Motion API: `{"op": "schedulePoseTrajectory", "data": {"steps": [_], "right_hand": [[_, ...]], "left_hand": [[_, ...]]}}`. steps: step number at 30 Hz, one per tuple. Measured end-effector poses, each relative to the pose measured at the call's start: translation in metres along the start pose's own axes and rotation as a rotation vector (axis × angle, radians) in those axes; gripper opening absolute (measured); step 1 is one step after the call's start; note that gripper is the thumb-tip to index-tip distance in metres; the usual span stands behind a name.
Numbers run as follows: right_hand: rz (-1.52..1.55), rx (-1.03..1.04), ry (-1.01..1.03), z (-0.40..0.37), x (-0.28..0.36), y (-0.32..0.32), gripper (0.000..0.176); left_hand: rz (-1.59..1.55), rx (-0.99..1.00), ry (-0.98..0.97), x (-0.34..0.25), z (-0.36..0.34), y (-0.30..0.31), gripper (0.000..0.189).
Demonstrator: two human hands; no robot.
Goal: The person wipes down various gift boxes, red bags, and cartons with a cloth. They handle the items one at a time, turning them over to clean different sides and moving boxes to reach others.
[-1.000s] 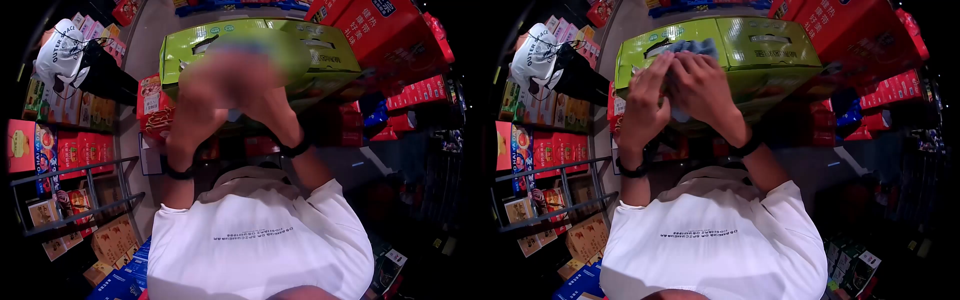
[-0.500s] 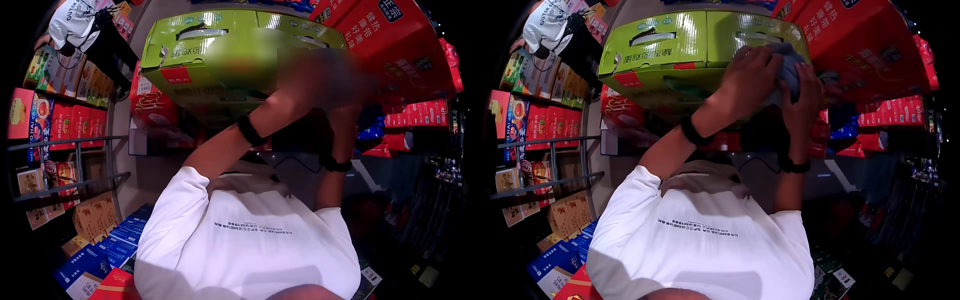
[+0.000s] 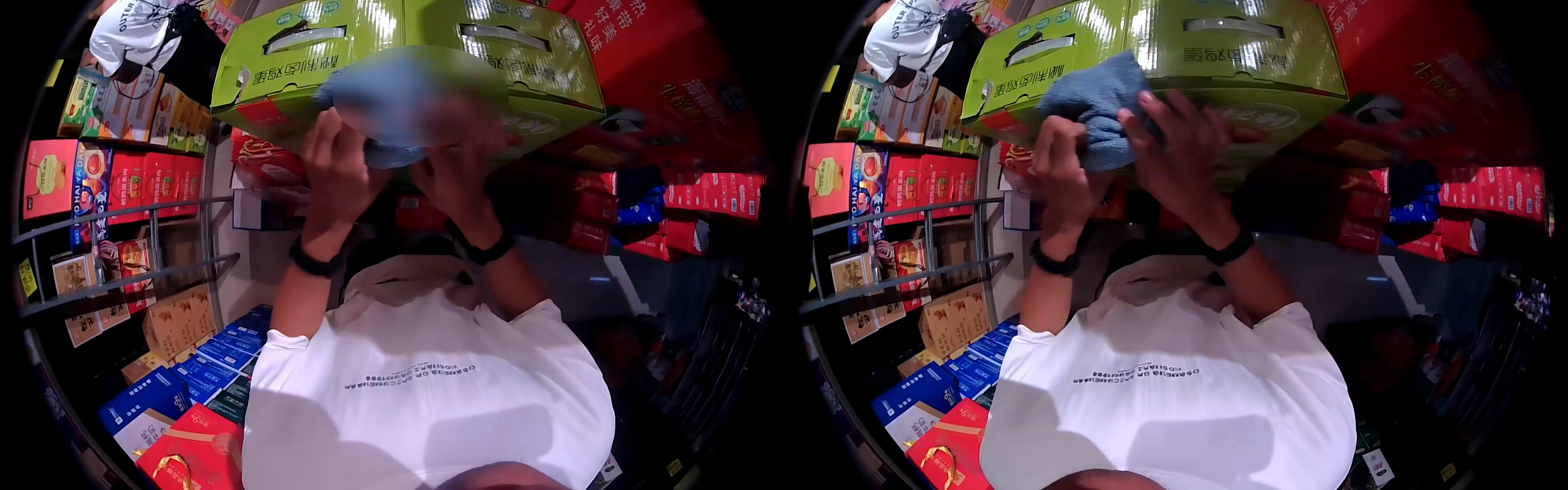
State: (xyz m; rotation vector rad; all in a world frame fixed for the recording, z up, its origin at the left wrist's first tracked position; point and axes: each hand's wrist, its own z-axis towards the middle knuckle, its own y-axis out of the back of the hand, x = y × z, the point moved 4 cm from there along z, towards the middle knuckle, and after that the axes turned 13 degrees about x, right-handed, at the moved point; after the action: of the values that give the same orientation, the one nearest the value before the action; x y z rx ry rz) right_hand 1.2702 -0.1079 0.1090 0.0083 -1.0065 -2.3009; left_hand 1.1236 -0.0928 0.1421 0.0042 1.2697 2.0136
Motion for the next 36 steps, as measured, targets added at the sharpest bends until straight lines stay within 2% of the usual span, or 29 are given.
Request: {"op": "schedulePoseTrajectory", "data": {"steps": [2,5,7,12,13,14,16,17,19,20,23,25,26,28,29,32,33,34,36], "right_hand": [[-0.003,0.014,-0.083,-0.029,-0.026,0.007,0.045],[-0.004,0.078,-0.175,-0.064,-0.065,0.02,0.04],[-0.08,0.149,-0.24,-0.086,-0.084,0.019,0.045],[0.072,0.362,-0.373,-0.114,-0.089,0.001,0.048],[0.119,0.409,-0.41,-0.109,-0.081,-0.002,0.053],[0.121,0.414,-0.41,-0.102,-0.074,-0.006,0.053],[0.127,0.313,-0.302,-0.084,-0.058,-0.013,0.056],[0.128,0.318,-0.304,-0.073,-0.048,-0.019,0.056],[0.296,0.285,-0.215,-0.049,-0.03,-0.033,0.055],[0.243,0.313,-0.192,-0.057,-0.026,-0.052,0.053],[0.152,0.42,-0.143,-0.074,-0.014,-0.107,0.052],[0.18,0.685,-0.264,-0.098,-0.01,-0.151,0.055],[0.173,0.692,-0.264,-0.099,-0.003,-0.164,0.055],[0.31,0.731,-0.392,-0.109,0.011,-0.183,0.06],[0.321,0.822,-0.413,-0.112,0.016,-0.198,0.064],[0.189,0.732,-0.304,-0.097,0.054,-0.219,0.063],[0.282,0.751,-0.326,-0.093,0.065,-0.227,0.06],[0.284,0.766,-0.336,-0.085,0.081,-0.234,0.06],[0.54,0.925,-0.511,-0.072,0.104,-0.261,0.06]], "left_hand": [[-0.009,0.095,0.085,-0.024,0.007,-0.029,0.039],[-0.119,0.197,0.067,-0.038,0.01,-0.08,0.039],[-0.148,0.469,0.133,-0.033,-0.002,-0.124,0.038],[-0.3,0.428,0.165,-0.013,-0.038,-0.169,0.046],[-0.351,0.341,0.083,-0.008,-0.032,-0.155,0.049],[-0.352,0.342,0.088,-0.006,-0.028,-0.134,0.049],[-0.207,0.41,0.222,-0.001,-0.027,-0.093,0.049],[-0.276,0.368,0.285,0.007,-0.03,-0.085,0.049],[-0.328,0.325,0.302,0.03,-0.04,-0.072,0.047],[-0.378,0.283,0.317,0.043,-0.046,-0.066,0.045],[-0.335,0.368,0.386,0.098,-0.083,-0.095,0.042],[-0.374,0.461,0.5,0.134,-0.115,-0.119,0.042],[-0.384,0.46,0.501,0.146,-0.121,-0.122,0.042],[-0.393,0.504,0.517,0.162,-0.14,-0.127,0.043],[-0.46,0.56,0.587,0.176,-0.152,-0.135,0.048],[-0.507,0.549,0.615,0.218,-0.173,-0.132,0.043],[-0.461,0.474,0.552,0.23,-0.181,-0.124,0.053],[-0.47,0.485,0.563,0.239,-0.187,-0.11,0.053],[-0.498,0.284,0.579,0.259,-0.183,-0.07,0.05]]}}
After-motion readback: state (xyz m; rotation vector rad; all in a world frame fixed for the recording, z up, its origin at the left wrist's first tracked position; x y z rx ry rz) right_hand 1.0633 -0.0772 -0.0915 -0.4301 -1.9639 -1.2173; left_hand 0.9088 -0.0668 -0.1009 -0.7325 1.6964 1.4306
